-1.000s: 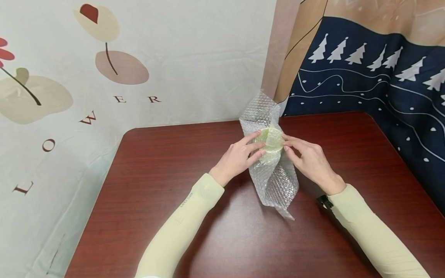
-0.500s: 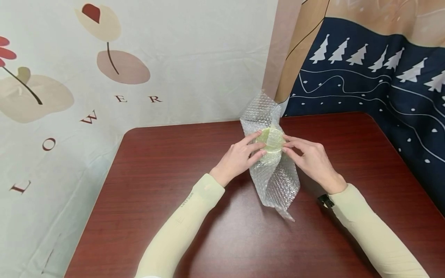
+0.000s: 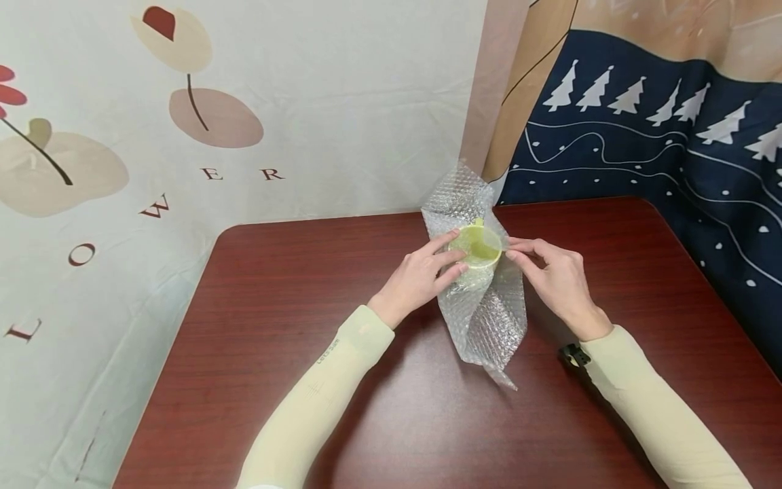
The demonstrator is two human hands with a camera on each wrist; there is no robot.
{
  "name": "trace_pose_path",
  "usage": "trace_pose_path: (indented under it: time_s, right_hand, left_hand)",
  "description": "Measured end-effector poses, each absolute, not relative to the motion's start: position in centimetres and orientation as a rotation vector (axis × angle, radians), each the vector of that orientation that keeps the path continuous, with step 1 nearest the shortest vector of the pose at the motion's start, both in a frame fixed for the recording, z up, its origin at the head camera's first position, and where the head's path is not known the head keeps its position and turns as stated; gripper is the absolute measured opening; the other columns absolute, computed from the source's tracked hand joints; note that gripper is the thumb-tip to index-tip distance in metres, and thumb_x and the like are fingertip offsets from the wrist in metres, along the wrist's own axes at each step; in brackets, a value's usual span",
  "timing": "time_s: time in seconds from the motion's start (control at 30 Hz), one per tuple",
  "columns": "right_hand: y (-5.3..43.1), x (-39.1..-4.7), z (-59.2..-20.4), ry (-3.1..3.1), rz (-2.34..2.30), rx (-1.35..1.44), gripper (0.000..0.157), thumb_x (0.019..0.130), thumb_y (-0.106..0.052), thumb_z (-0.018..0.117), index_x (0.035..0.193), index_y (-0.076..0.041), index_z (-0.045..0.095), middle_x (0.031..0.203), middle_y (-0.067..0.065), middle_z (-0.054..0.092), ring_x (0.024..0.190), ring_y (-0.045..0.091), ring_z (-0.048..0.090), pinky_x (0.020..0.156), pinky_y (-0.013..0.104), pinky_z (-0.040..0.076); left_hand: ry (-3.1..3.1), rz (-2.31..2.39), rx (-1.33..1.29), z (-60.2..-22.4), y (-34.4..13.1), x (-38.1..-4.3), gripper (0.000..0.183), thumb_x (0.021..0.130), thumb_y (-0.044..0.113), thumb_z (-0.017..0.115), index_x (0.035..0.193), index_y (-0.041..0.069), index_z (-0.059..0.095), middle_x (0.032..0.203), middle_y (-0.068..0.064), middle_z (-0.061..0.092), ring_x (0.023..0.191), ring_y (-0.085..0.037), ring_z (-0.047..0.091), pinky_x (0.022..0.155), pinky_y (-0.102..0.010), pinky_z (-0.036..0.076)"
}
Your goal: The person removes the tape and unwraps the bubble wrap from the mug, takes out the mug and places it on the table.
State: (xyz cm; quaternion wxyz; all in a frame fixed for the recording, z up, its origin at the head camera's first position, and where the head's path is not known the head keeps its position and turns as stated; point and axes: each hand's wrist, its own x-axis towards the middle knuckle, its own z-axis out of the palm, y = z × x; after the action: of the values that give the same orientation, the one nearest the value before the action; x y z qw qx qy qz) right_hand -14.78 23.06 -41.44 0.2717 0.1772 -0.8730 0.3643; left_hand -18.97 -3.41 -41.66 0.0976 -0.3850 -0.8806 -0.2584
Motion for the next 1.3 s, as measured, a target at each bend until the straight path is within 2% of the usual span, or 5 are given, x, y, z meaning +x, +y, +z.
trace_pose_path:
  time_s: [0.6,0.73,0.87,0.97,1.3]
  right_hand:
    - [24.7,-14.3,-41.1,-2.414,1.022,0.222,0.016,0.097,-0.011,0.074,0.108,-0.001,0.072,0.110,0.017,0.077,0.096,0.035,0.075,0.081,0.001,0.042]
    - [25.3,-14.1,-40.9,-2.481,1.012,0.166,0.019,0.099,-0.015,0.072,0.111,-0.001,0.070,0.112,0.020,0.075,0.100,0.039,0.074,0.086,0.031,0.057]
    - [26.1,-14.0,-40.9,-2.531,0.989,0.115,0.021,0.101,-0.019,0.069,0.111,0.000,0.070,0.111,0.023,0.075,0.099,0.042,0.073,0.084,0.056,0.056]
    - [26.6,-14.0,-41.0,-2.548,0.978,0.068,0.024,0.102,-0.022,0.067,0.110,0.000,0.071,0.109,0.025,0.074,0.096,0.043,0.073,0.084,0.057,0.056]
    - [28.3,-14.1,-41.3,-2.600,0.910,-0.043,0.033,0.103,-0.029,0.061,0.106,0.002,0.073,0.101,0.026,0.075,0.068,0.033,0.065,0.061,0.034,0.045]
  left_hand:
    - [-2.604,-0.766,-1.134,-41.6,-3.5,-18.9,0.036,0.105,0.033,0.063,0.131,0.009,0.073,0.158,-0.009,0.048,0.134,-0.024,0.058,0.106,-0.035,0.049]
    - [-2.600,-0.759,-1.133,-41.6,-3.5,-18.9,0.036,0.105,0.033,0.063,0.131,0.009,0.073,0.158,-0.010,0.048,0.134,-0.024,0.058,0.107,-0.035,0.049]
    - [-2.600,-0.757,-1.133,-41.5,-3.5,-18.8,0.036,0.105,0.032,0.064,0.131,0.009,0.073,0.158,-0.010,0.048,0.134,-0.024,0.058,0.107,-0.035,0.049]
    - [-2.599,-0.757,-1.133,-41.6,-3.4,-18.9,0.036,0.105,0.032,0.064,0.131,0.009,0.073,0.158,-0.010,0.048,0.133,-0.025,0.059,0.106,-0.035,0.050]
    - [-2.599,-0.755,-1.131,-41.6,-3.3,-18.9,0.036,0.105,0.033,0.064,0.131,0.009,0.073,0.158,-0.009,0.048,0.133,-0.025,0.059,0.105,-0.036,0.050]
